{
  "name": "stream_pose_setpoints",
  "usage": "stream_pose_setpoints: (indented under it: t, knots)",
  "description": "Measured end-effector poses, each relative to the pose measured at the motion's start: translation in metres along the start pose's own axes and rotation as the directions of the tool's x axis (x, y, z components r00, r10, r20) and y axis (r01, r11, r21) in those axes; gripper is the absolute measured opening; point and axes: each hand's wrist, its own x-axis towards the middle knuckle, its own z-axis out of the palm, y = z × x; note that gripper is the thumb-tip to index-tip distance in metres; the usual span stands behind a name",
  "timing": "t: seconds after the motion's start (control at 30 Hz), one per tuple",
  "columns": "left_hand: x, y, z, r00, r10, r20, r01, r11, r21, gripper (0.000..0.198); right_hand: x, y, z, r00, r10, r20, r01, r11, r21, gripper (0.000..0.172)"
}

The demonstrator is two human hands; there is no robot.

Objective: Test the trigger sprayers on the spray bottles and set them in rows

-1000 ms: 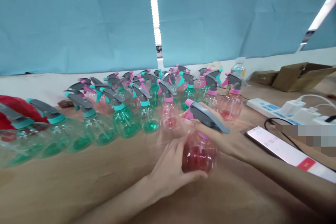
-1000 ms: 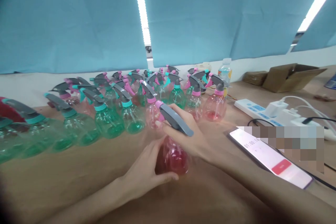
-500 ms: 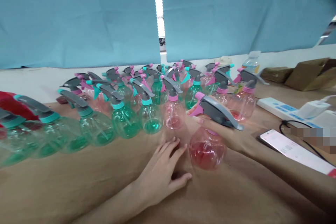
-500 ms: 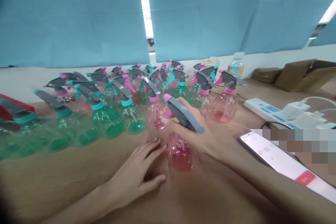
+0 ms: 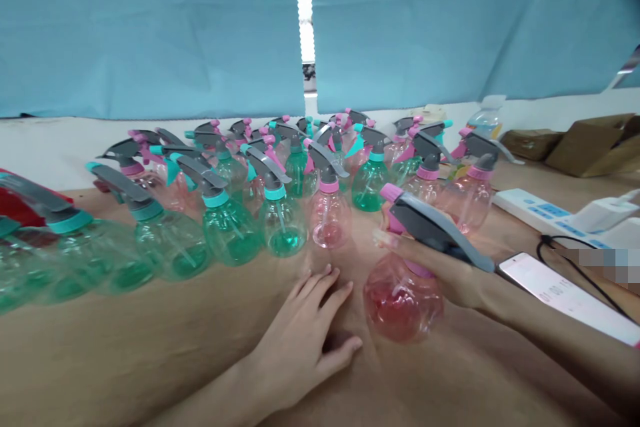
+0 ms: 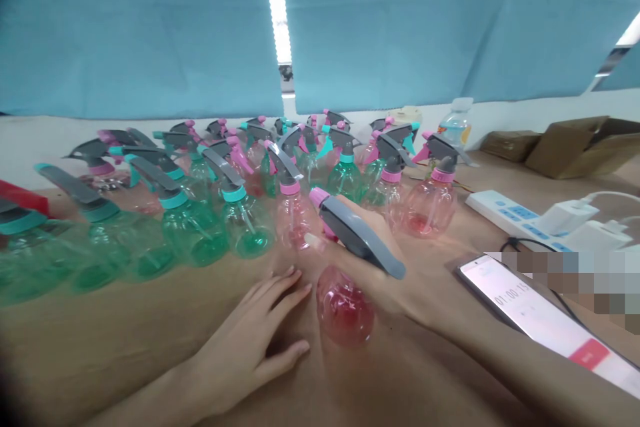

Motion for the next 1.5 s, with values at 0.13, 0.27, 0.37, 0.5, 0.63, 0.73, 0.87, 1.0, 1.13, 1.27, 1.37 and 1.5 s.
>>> stream_pose_setpoints:
  t: [0.13,0.27,0.37,0.5,0.63,0.73,0.87,1.0,1.13,1.27,1.37,1.5]
  knots:
    - [0.0,0.0,0.0,1.0,-0.005,0.012,0.005,1.0,0.02,0.057,0.0,0.004,0.004,0.998,0.054,-0.01,-0.054,0.998,0.011,0.019]
    - [0.0,0.001,0.001,1.0,-0.002,0.009,0.002,1.0,0.029,0.055,-0.001,0.012,0.003,0.996,0.086,-0.02,-0.087,0.994,-0.062,0.019]
    - [0.0,0.001,0.001,1.0,0.003,-0.004,-0.003,1.0,0.016,0.054,-0.001,0.014,0.004,0.996,0.092,-0.022,-0.093,0.994,-0.06,0.02]
    - [0.0,0.0,0.001,1.0,0.007,-0.003,-0.007,0.999,0.034,0.055,0.001,0.001,-0.001,0.994,0.108,0.03,-0.108,0.994,-0.006,0.023]
    - [0.0,0.0,0.001,1.0,0.012,0.015,-0.013,0.998,0.066,0.055,0.004,-0.014,-0.006,0.991,0.108,0.084,-0.111,0.993,0.04,0.029]
    - [0.0,0.0,0.0,1.0,0.012,0.026,-0.014,0.997,0.08,0.056,0.007,-0.018,-0.003,0.985,0.125,0.122,-0.144,0.977,0.158,0.029]
    - [0.0,0.0,0.001,0.999,0.014,0.03,-0.017,0.995,0.094,0.056,0.011,-0.017,0.005,0.987,0.125,0.097,-0.145,0.959,0.242,0.024]
    - [0.0,-0.001,0.001,1.0,0.022,0.018,-0.024,0.995,0.095,0.054,0.011,-0.017,0.006,0.991,0.101,0.091,-0.12,0.963,0.243,0.027]
    - [0.001,-0.001,0.0,0.999,0.031,0.013,-0.032,0.995,0.098,0.053,0.01,-0.016,0.004,0.988,0.104,0.112,-0.13,0.958,0.256,0.026]
    - [0.002,-0.001,0.001,0.999,0.032,0.016,-0.034,0.994,0.106,0.055,0.009,-0.016,0.004,0.985,0.106,0.14,-0.141,0.951,0.275,0.028]
    - [0.002,-0.002,0.001,0.999,0.026,0.019,-0.028,0.993,0.113,0.054,0.009,-0.017,0.003,0.981,0.115,0.155,-0.154,0.951,0.27,0.027]
    - [0.001,-0.002,0.001,0.999,0.033,0.017,-0.035,0.993,0.117,0.054,0.009,-0.018,0.003,0.987,0.106,0.119,-0.131,0.966,0.221,0.026]
